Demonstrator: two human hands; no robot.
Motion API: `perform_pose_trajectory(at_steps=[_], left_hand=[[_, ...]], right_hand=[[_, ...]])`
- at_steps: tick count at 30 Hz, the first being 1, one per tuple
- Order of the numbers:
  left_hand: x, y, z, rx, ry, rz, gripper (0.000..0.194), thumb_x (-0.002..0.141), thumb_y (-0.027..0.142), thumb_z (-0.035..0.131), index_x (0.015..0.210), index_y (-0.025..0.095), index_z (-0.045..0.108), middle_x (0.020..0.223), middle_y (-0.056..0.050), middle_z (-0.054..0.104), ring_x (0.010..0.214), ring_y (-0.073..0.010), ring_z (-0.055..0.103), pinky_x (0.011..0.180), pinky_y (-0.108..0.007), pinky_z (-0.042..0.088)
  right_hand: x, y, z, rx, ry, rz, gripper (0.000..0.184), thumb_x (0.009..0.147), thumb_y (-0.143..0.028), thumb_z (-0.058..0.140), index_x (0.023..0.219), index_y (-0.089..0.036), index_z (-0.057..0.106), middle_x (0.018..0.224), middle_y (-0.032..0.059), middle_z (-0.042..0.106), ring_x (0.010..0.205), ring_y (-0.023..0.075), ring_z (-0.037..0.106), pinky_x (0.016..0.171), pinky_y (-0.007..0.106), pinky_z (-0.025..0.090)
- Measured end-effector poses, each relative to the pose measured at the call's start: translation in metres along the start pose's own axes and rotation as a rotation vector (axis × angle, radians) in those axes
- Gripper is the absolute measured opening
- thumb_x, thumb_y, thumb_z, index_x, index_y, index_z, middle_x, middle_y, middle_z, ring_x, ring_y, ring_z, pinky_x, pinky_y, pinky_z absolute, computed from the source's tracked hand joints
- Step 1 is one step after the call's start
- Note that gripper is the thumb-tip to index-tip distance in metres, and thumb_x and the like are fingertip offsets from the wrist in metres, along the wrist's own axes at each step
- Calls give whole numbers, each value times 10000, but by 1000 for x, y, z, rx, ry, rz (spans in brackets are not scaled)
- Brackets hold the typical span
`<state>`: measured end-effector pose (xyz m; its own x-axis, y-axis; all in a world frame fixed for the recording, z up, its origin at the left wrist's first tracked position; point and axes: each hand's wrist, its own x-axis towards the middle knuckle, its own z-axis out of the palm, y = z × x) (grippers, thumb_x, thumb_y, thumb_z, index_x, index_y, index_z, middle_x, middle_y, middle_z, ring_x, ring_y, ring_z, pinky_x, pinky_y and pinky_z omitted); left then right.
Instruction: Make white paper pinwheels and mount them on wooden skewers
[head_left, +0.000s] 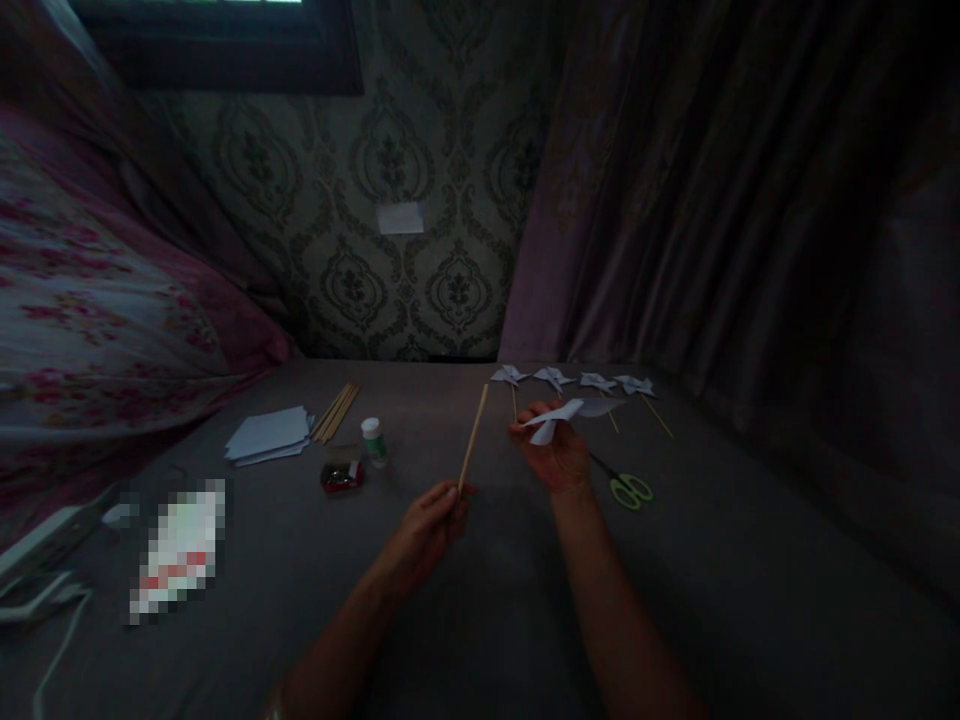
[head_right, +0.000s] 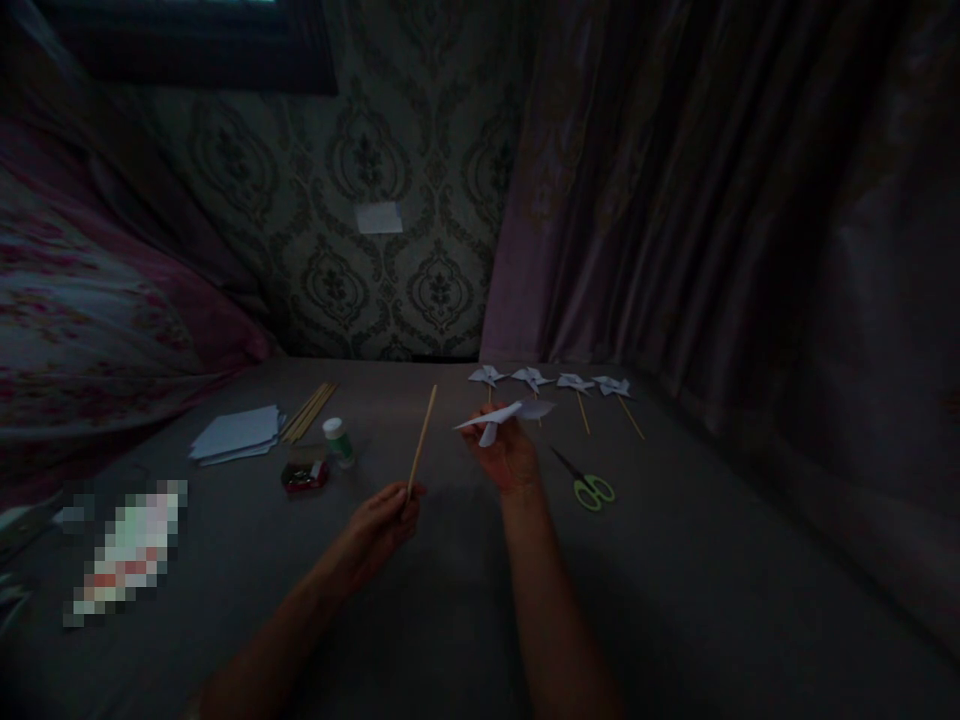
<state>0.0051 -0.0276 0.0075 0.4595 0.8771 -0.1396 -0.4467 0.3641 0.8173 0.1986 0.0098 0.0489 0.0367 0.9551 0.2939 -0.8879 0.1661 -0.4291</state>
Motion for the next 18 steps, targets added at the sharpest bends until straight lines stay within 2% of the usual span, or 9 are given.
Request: perform_pose_trajectory(at_steps=[4, 10, 13, 18], left_hand=[[-3, -2, 3, 42, -21, -4, 297, 704, 373, 726, 887, 143, 685, 612, 28, 420, 570, -69, 356, 539, -203, 274], [-7, -2, 7, 53, -29, -20, 290, 686, 384, 739, 858, 156, 692, 605, 27, 417, 572, -72, 356, 549, -208, 275], [-7, -4, 6, 61, -50, 3, 262, 707, 372, 723, 852, 155, 697, 619, 18, 431, 583, -78, 363, 556, -215, 278], [-8, -6, 5, 108, -77, 62, 256, 724, 382, 703, 843, 156, 698, 612, 11, 428, 583, -90, 354, 555, -236, 266]], right_hand=[[-1, 4, 8, -86, -29, 36, 136, 707, -184, 672, 646, -243, 565, 660, -58, 516, 630, 109, 482, 664, 286, 458], [-4, 2, 22, -225, -159, 9, 178, 600, -226, 782, 642, -234, 609, 654, -57, 536, 629, 95, 488, 633, 235, 464], [-6, -1, 31, -326, -200, -46, 154, 604, -234, 789, 647, -233, 641, 660, -46, 555, 626, 99, 498, 631, 243, 461], [-14, -12, 47, -583, -228, -227, 103, 638, -269, 781, 647, -249, 680, 652, -22, 582, 642, 130, 526, 592, 266, 457]])
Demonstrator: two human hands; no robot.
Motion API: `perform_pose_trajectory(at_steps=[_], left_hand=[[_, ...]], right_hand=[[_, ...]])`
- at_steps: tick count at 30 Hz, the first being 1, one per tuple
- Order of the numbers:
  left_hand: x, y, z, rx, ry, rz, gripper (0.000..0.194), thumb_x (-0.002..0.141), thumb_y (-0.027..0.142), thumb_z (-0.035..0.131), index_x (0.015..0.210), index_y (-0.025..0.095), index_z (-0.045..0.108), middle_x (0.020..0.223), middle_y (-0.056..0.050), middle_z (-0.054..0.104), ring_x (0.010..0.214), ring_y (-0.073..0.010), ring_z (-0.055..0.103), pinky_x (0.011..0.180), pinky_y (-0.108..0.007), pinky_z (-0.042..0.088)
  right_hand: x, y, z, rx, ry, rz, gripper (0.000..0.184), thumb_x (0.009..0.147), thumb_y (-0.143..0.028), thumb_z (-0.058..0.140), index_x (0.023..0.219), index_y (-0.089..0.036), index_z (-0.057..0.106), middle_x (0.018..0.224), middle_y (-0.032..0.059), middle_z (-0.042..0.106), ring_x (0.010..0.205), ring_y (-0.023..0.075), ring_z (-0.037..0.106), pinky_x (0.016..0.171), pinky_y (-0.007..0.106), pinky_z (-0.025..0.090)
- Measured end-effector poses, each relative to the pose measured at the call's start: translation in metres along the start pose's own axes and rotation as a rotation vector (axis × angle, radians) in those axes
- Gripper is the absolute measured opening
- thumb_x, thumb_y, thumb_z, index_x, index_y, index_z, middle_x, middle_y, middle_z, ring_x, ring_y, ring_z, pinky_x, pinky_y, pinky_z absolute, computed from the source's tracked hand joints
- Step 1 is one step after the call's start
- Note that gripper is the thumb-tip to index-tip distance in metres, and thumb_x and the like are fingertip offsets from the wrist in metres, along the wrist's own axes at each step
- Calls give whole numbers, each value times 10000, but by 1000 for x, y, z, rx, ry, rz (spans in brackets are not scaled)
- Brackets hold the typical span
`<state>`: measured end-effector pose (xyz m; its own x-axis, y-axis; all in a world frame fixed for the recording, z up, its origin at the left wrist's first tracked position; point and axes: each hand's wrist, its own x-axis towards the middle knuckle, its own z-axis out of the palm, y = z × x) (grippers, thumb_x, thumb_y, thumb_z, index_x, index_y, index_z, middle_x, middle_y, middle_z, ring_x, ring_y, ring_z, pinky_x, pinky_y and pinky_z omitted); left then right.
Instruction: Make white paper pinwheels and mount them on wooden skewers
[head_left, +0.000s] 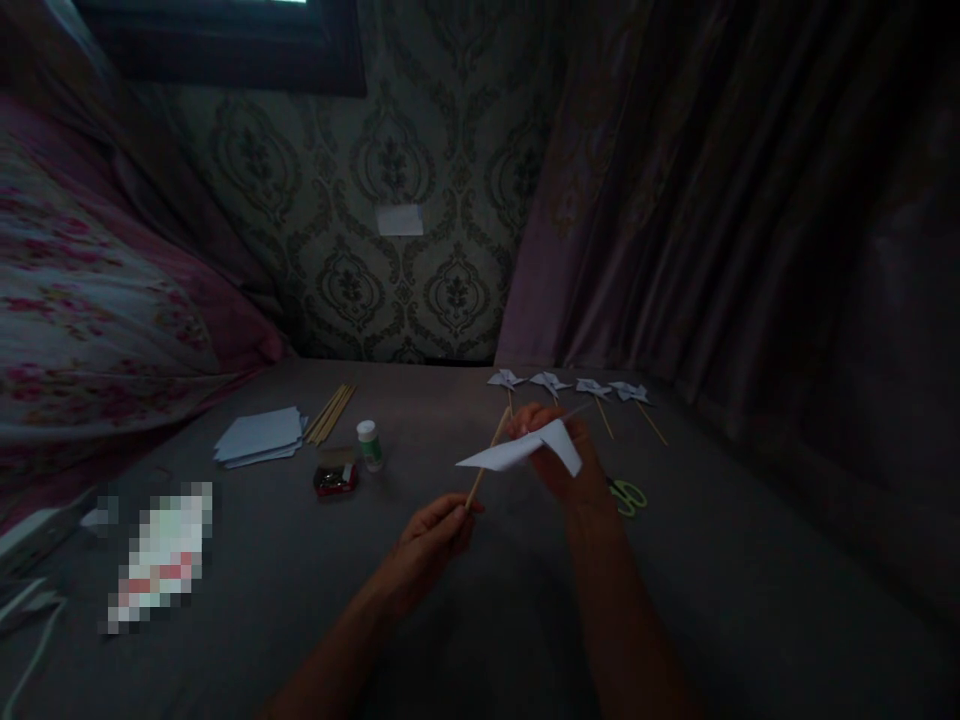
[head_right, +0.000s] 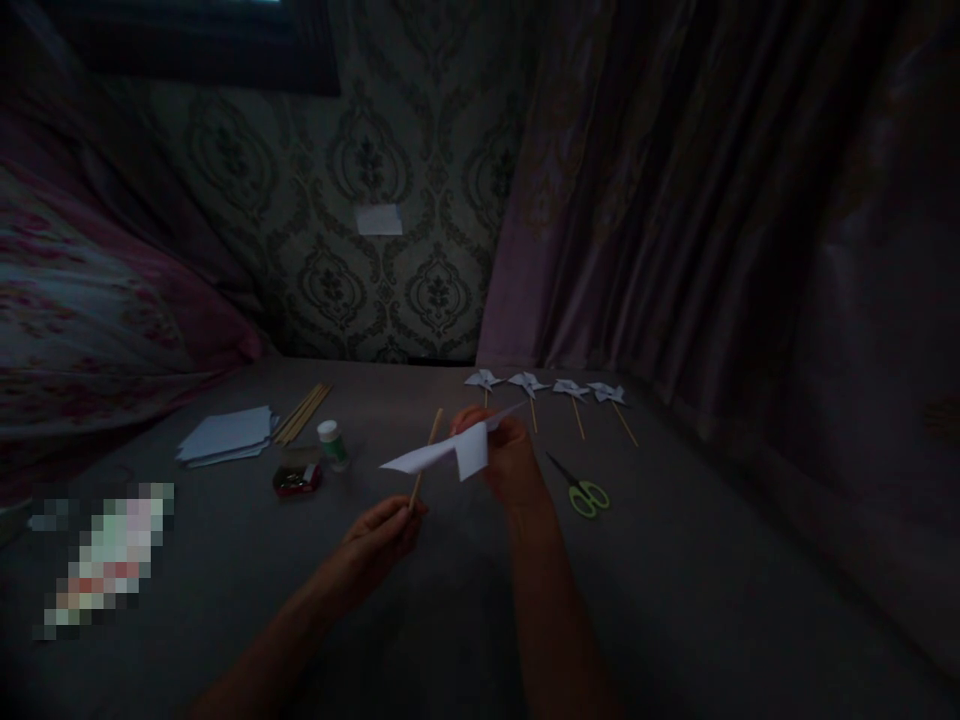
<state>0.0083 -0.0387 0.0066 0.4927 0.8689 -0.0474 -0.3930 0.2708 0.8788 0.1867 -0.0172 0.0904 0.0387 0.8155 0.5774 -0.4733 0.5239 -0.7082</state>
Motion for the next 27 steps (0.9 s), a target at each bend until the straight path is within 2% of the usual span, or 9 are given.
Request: perform_pose_trajectory(at_steps=[5, 10, 19, 27], left_hand=[[-2, 1, 0, 112, 37, 40, 327, 716, 437, 689, 873, 149, 697, 635, 5, 444, 618, -106, 355, 580, -251, 261], [-4, 4, -1, 185, 40, 54, 374, 713, 469, 664, 897, 143, 689, 649, 3, 453, 634, -116, 359, 604, -264, 264], [-6, 8, 1, 216, 34, 84, 341, 717, 458, 649, 857, 148, 675, 614, 16, 442, 611, -114, 346, 595, -266, 240], [-7, 8, 1, 281, 72, 65, 354, 723, 472, 632, 874, 157, 690, 624, 6, 456, 620, -124, 358, 614, -273, 267]], right_hand=[[-5, -19, 7, -266, -107, -167, 58, 698, -239, 751, 742, -258, 719, 744, 6, 643, 691, 136, 576, 622, 272, 476], [-9, -28, 14, -420, -174, -247, 91, 750, -197, 703, 812, -261, 716, 789, 21, 654, 735, 150, 602, 651, 290, 494], [-10, -31, 18, -514, -151, -295, 138, 749, -143, 694, 824, -259, 700, 809, 9, 657, 762, 148, 605, 675, 295, 497], [-11, -31, 19, -494, -150, -281, 105, 764, -181, 688, 835, -257, 704, 816, 15, 648, 766, 150, 604, 686, 309, 499]])
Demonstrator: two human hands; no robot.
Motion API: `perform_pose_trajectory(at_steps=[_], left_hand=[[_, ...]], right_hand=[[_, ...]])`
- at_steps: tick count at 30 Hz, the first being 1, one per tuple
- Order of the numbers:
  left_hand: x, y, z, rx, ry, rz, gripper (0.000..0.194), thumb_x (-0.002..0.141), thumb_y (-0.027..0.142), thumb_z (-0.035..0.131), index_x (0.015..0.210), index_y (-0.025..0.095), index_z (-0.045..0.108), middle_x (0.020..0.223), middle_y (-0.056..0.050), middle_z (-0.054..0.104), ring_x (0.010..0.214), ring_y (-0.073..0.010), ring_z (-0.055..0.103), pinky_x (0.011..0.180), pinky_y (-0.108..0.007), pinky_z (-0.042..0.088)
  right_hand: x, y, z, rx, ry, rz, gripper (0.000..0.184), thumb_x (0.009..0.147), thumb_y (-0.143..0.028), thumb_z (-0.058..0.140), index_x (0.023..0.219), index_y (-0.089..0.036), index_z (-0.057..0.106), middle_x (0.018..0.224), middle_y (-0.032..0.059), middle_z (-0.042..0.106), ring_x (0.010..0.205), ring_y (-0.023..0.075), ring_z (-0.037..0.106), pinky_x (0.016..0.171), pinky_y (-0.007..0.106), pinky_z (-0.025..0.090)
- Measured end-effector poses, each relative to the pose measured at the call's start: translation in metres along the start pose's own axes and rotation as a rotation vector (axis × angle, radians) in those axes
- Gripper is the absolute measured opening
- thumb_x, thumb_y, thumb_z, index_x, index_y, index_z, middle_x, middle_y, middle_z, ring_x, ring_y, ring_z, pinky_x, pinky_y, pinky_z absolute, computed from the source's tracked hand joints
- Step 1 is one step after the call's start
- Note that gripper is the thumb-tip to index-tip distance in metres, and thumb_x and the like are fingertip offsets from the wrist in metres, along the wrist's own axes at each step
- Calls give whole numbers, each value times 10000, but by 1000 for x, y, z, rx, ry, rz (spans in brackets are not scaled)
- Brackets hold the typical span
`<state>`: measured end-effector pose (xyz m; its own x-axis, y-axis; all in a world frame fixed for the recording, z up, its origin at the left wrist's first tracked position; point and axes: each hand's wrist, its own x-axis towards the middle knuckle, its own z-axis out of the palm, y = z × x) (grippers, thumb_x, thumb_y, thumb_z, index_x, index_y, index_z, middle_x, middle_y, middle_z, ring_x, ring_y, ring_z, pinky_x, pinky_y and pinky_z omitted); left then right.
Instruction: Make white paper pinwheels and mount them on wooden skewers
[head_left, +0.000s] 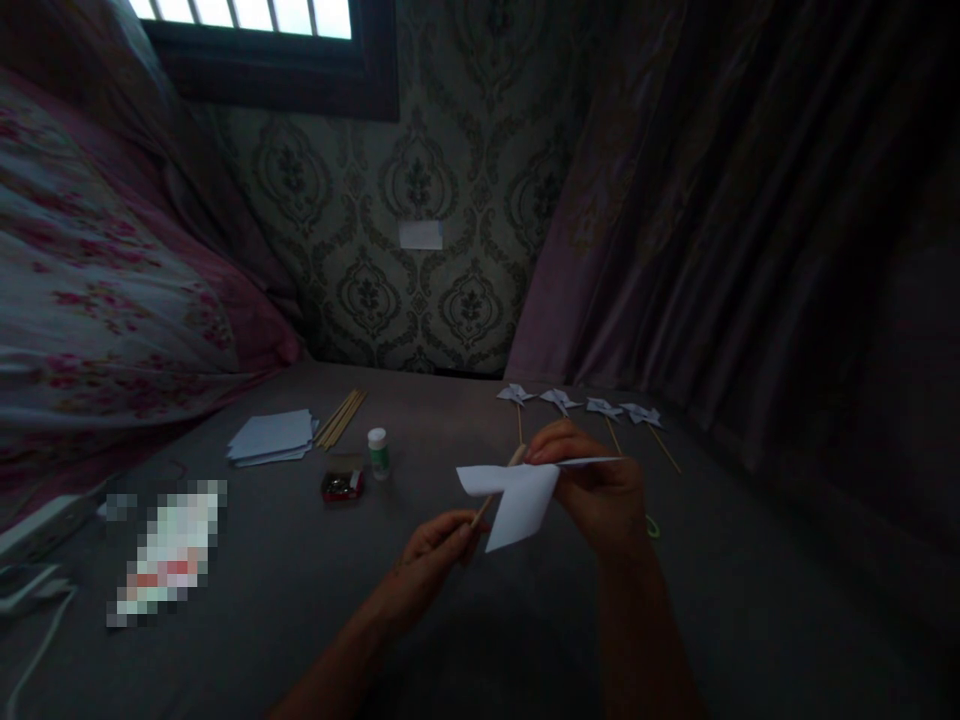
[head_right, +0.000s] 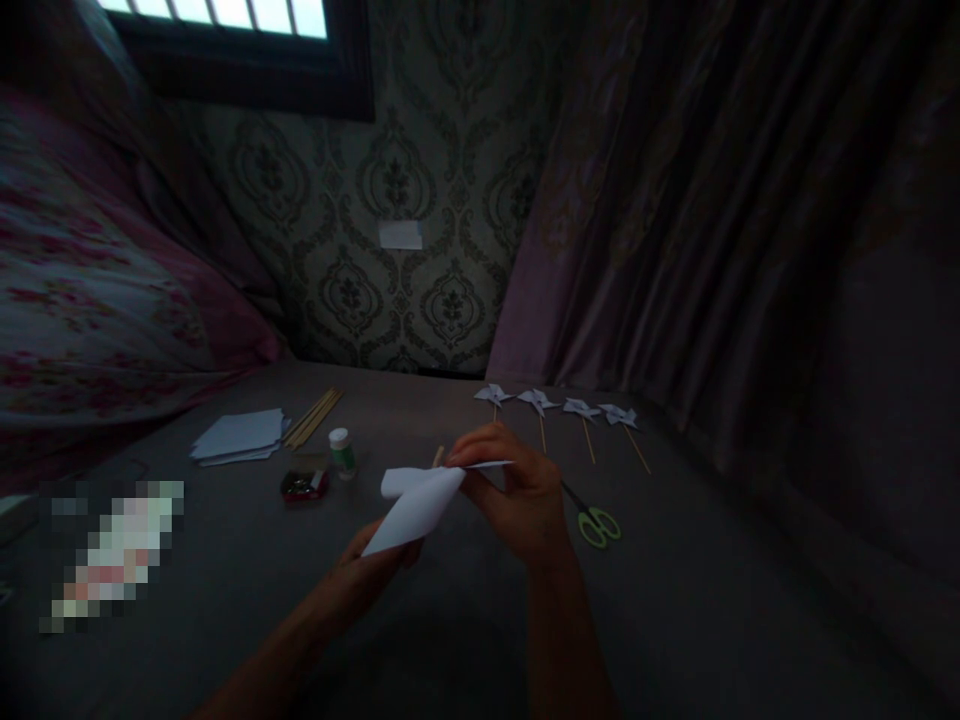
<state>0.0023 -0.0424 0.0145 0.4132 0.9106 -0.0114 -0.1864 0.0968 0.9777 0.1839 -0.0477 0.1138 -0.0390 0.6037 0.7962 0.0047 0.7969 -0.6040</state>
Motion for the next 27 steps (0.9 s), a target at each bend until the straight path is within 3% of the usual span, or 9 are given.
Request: perform_pose_trajectory(at_steps=[7, 15, 27], left_hand=[[-3, 5, -1, 102, 33, -1, 298, 758, 457, 605, 837, 185, 696, 635, 4, 467, 637, -135, 376, 634, -273, 298], [-4, 6, -2, 133, 59, 6, 390, 722, 515, 616, 884, 174, 709, 702, -27, 536, 692, -157, 423, 639, -266, 330], [0, 1, -5, 103, -24, 42, 402, 746, 537, 581, 887, 177, 692, 701, -19, 517, 718, -158, 417, 676, -274, 331]], right_hand=[[0, -2, 1, 7, 10, 13, 111, 746, -190, 708, 835, -256, 701, 804, 18, 656, 743, 154, 617, 665, 313, 520], [-1, -3, 1, 19, -11, 8, 131, 756, -169, 694, 845, -265, 699, 798, 11, 658, 736, 151, 623, 656, 312, 530], [0, -4, 1, -1, -25, -13, 126, 766, -184, 685, 855, -273, 698, 794, 11, 653, 736, 148, 607, 631, 303, 525]])
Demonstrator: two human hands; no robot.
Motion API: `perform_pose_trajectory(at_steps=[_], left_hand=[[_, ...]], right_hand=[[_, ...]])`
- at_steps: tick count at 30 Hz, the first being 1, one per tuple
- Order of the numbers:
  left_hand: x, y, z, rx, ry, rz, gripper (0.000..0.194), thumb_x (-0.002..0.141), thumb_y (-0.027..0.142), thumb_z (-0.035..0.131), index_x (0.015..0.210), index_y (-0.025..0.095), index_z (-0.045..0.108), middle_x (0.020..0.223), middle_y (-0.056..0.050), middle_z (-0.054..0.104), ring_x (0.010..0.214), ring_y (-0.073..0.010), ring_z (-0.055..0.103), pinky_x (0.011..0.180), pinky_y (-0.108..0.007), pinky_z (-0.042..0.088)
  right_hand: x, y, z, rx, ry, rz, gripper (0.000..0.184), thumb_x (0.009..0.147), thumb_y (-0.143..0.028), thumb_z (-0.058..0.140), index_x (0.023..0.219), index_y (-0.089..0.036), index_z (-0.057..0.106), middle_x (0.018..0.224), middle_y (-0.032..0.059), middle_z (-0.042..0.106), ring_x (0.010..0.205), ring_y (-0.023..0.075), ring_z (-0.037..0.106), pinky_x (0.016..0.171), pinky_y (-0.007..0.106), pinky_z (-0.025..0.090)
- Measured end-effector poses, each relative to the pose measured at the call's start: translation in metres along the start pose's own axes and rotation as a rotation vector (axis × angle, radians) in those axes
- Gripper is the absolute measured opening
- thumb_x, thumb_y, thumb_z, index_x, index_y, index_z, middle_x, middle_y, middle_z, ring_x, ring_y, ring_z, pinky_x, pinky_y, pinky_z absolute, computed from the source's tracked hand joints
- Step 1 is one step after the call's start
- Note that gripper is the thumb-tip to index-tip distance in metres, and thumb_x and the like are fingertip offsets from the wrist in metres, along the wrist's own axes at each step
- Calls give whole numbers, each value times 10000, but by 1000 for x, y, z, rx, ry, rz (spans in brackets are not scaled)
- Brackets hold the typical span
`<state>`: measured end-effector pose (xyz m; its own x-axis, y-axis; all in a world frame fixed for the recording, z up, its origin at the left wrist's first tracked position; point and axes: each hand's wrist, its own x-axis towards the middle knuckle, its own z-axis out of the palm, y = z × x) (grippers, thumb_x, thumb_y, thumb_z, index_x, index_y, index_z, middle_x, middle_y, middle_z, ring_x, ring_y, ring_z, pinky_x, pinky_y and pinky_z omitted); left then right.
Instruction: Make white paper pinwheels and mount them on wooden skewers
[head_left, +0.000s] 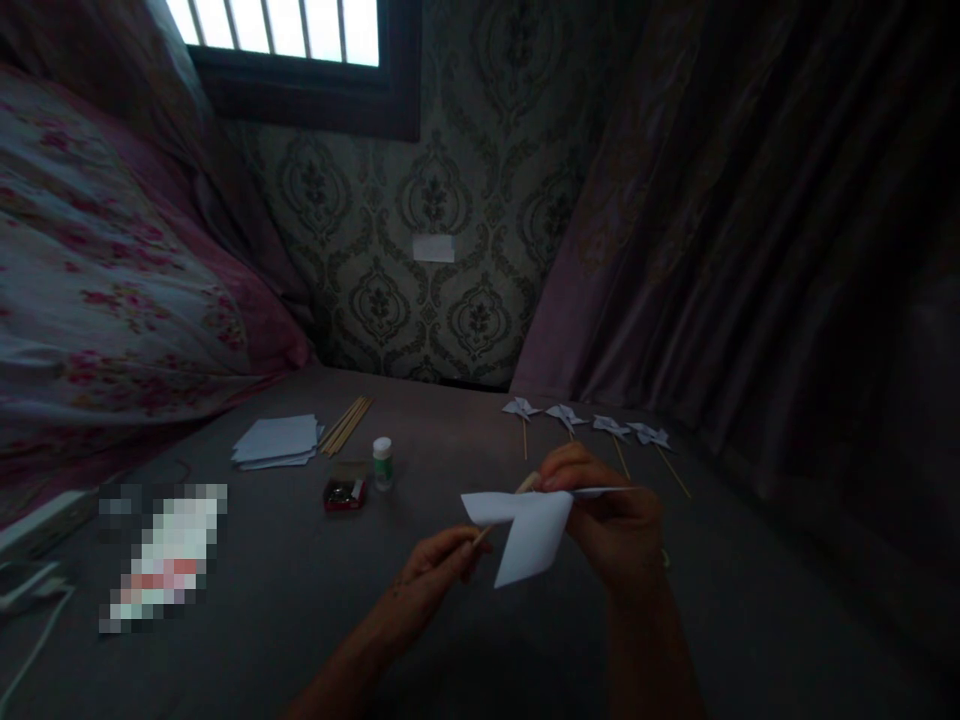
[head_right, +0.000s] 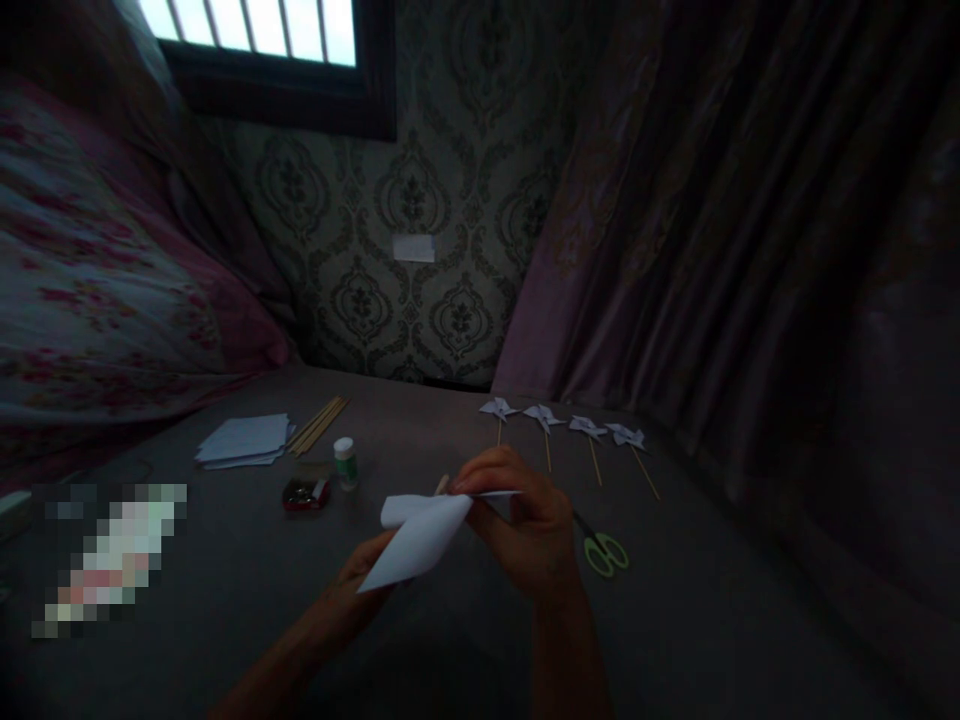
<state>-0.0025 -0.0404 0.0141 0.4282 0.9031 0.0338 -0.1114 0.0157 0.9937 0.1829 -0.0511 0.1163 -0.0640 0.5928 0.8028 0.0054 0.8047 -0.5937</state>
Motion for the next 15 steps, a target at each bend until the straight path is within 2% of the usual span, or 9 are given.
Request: perform_pose_trajectory(at_steps=[8, 15], left_hand=[[0, -7, -4, -2, -27, -16, 359, 769, 484, 586, 924, 178, 690, 749, -33, 549, 748, -163, 433, 692, -272, 341], [-1, -3, -1, -23, -22, 11, 377, 755, 511, 588, 909, 186, 700, 745, -33, 554, 770, -175, 451, 723, -288, 356]], right_hand=[[0, 1, 0, 3, -11, -24, 187, 765, -147, 680, 887, -287, 699, 809, 5, 655, 761, 150, 600, 648, 307, 515], [0, -1, 0, -17, 6, -14, 168, 756, -160, 691, 867, -285, 704, 789, 5, 658, 762, 156, 594, 635, 304, 510]])
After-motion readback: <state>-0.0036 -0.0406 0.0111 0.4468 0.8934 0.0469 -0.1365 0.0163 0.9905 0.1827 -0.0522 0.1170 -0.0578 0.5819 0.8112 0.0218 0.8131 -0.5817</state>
